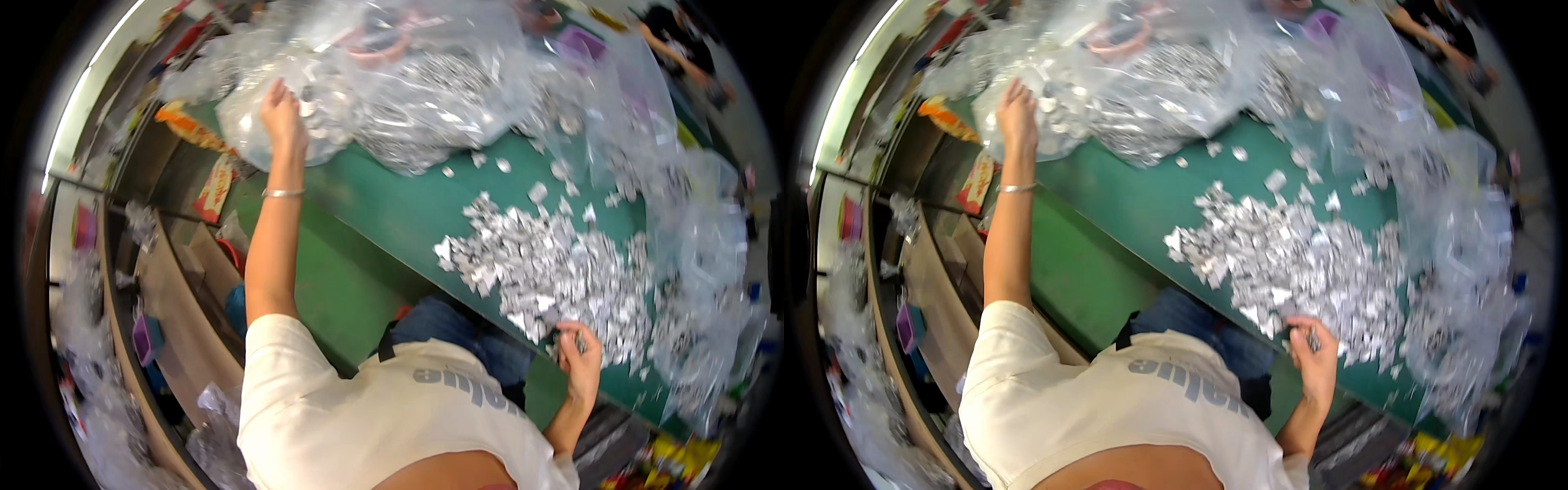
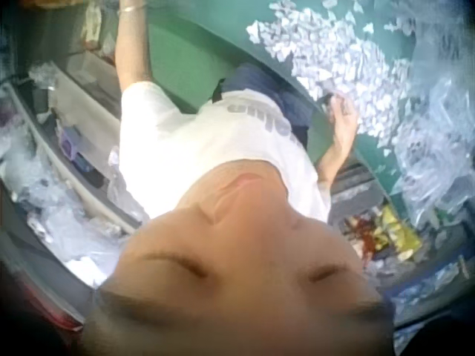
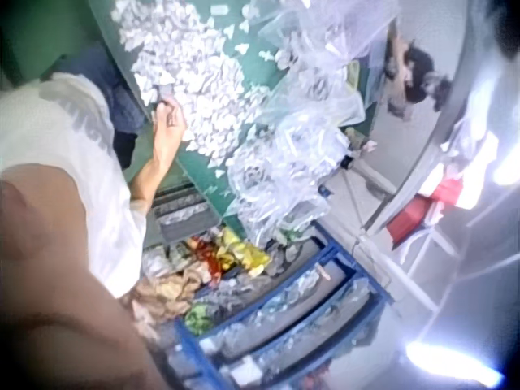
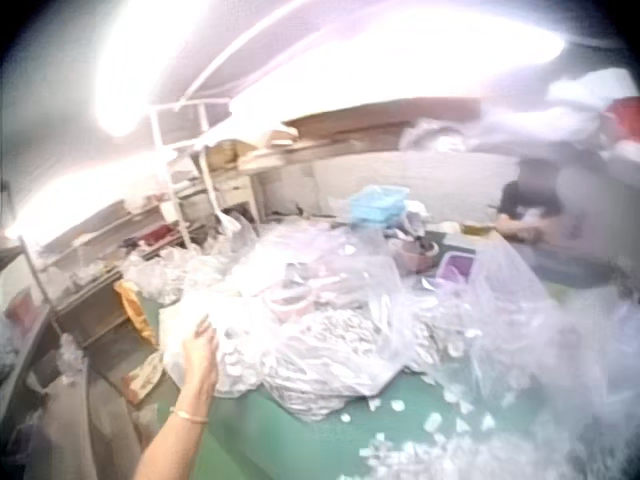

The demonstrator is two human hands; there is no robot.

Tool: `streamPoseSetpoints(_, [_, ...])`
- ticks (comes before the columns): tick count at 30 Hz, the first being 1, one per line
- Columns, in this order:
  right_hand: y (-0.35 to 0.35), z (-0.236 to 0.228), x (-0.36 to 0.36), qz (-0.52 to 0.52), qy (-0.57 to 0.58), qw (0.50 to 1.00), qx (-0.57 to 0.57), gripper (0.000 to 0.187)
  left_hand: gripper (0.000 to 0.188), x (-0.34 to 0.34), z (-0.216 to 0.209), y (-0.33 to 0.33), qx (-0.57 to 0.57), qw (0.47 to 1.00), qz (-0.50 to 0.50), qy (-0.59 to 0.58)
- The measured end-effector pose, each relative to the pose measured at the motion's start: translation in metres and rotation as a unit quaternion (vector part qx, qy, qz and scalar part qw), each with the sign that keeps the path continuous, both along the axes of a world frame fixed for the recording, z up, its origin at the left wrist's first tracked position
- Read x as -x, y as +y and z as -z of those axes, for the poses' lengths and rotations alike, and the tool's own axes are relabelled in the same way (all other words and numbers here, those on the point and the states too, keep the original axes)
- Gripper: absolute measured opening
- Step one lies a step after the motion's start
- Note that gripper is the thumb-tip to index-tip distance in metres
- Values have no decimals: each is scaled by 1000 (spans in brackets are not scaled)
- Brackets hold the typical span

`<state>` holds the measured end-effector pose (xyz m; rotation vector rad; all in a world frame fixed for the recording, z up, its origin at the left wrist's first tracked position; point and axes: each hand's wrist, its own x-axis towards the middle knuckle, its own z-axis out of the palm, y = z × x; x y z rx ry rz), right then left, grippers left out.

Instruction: The person sorts small silver butterfly-shaped and round decorative items by hand, picking them from a large pile on a table and placing them into different plastic bags.

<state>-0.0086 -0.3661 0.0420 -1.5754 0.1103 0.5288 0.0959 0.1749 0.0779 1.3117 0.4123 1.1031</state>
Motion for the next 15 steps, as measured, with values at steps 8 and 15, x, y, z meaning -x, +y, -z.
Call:
streamPoseSetpoints(8, [5,12,5,11,-51,997,51,10,24,80,56,-203,-356,861,302,203])
streamPoseSetpoints(15, [19,16,0,36,-89,993,69,11,35,94,90,-249,-480,799,253,259])
